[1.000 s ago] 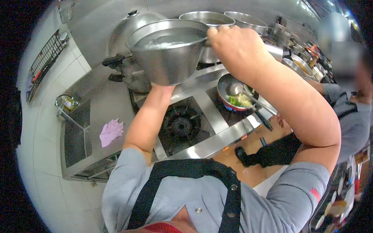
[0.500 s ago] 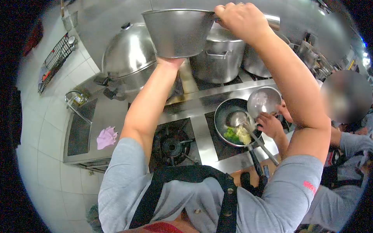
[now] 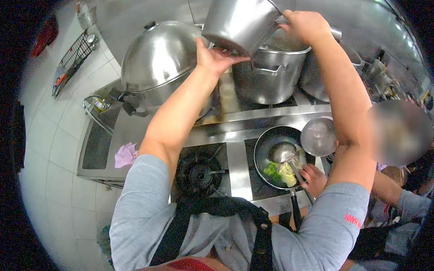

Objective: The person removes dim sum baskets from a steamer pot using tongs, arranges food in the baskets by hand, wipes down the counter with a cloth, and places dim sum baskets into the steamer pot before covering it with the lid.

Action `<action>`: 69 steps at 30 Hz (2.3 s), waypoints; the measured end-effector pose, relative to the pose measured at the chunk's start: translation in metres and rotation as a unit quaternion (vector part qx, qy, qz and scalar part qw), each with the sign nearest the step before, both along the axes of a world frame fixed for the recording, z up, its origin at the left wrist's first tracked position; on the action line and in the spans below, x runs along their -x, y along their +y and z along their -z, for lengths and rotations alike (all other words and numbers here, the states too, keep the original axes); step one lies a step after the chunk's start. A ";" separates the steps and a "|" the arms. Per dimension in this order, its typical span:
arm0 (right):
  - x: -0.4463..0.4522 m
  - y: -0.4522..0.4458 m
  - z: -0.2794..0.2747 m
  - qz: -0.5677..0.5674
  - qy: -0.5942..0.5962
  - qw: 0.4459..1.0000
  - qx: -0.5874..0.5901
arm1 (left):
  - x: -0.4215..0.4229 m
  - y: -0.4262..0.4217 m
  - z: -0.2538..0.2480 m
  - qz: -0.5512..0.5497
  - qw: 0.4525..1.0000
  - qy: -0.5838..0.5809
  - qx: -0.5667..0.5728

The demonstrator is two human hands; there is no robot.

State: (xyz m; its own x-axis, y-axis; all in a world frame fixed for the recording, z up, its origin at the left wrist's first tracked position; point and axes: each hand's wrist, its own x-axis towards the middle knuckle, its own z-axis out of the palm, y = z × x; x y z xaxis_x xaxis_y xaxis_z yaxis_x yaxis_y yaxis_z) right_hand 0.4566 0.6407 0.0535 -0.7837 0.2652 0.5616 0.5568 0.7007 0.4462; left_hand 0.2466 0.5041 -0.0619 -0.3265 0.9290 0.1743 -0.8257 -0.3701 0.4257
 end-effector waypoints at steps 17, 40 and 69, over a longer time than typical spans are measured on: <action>0.038 0.034 -0.015 -0.035 0.170 0.899 0.402 | 0.011 -0.087 -0.060 -0.001 0.980 0.141 -0.139; 0.143 -0.186 -0.054 0.195 0.218 0.947 0.132 | 0.008 -0.897 0.241 -0.475 0.798 -0.042 0.367; 0.833 -0.770 0.526 -0.266 -0.324 0.839 0.348 | 0.127 -1.058 0.307 -0.353 0.497 -0.043 0.791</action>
State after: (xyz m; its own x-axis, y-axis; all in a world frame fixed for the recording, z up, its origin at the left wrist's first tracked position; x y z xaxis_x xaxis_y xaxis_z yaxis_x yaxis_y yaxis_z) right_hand -0.3760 -0.1292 -0.4726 -0.9759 -0.1329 -0.1733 -0.1196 0.9891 -0.0853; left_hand 0.1199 -0.5540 -0.3691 -0.6111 -0.4716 -0.6357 -0.7685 0.1612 0.6192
